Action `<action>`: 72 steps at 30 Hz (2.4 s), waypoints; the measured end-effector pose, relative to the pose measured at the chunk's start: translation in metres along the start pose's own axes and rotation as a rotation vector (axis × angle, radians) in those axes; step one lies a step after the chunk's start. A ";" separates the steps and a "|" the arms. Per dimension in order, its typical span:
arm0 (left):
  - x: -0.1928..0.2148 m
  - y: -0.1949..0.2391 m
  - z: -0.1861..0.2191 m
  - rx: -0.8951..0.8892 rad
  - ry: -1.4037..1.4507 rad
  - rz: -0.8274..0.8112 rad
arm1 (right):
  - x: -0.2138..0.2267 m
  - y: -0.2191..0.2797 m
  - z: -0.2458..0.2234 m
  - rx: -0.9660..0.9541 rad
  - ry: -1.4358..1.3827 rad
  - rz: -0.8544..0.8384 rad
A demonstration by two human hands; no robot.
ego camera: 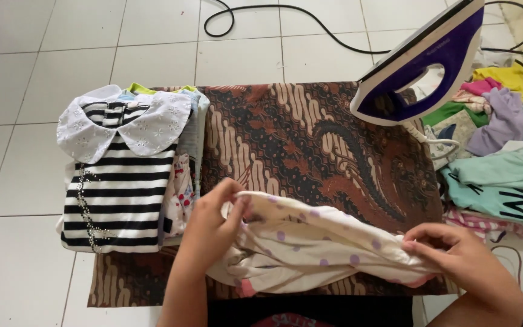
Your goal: The person irons several pieces of children's clothing on a low table and then folds them neatly.
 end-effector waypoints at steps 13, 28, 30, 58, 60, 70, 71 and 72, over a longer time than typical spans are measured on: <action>0.051 -0.002 0.050 -0.348 0.168 0.283 | 0.046 -0.008 0.005 0.665 -0.401 0.338; -0.017 -0.096 0.011 -0.086 -0.366 0.148 | -0.051 -0.009 -0.103 0.520 0.491 0.242; -0.028 -0.098 0.011 -0.160 -0.370 0.113 | -0.079 -0.014 -0.099 0.689 0.677 0.184; -0.027 -0.098 0.016 -0.263 -0.117 0.058 | -0.003 -0.056 -0.058 0.151 0.575 0.521; -0.030 -0.101 0.009 -0.259 -0.056 0.043 | -0.004 -0.040 -0.080 0.195 0.525 0.513; 0.000 -0.096 0.008 -0.263 0.103 0.286 | 0.017 -0.027 -0.111 0.312 0.156 0.584; -0.001 -0.097 0.004 -0.163 0.021 0.263 | 0.014 -0.030 -0.115 0.207 0.353 0.595; -0.001 -0.096 0.003 -0.162 0.022 0.268 | 0.010 -0.027 -0.115 0.213 0.354 0.595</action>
Point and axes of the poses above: each hand's wrist, its own y-axis away from the middle knuckle, its own x-axis out of the back of the hand, z = x × y, the point moved 10 cm from there along -y, towards the middle knuckle, and after that the axes turned 3 degrees about -z, right-handed, at the moved point
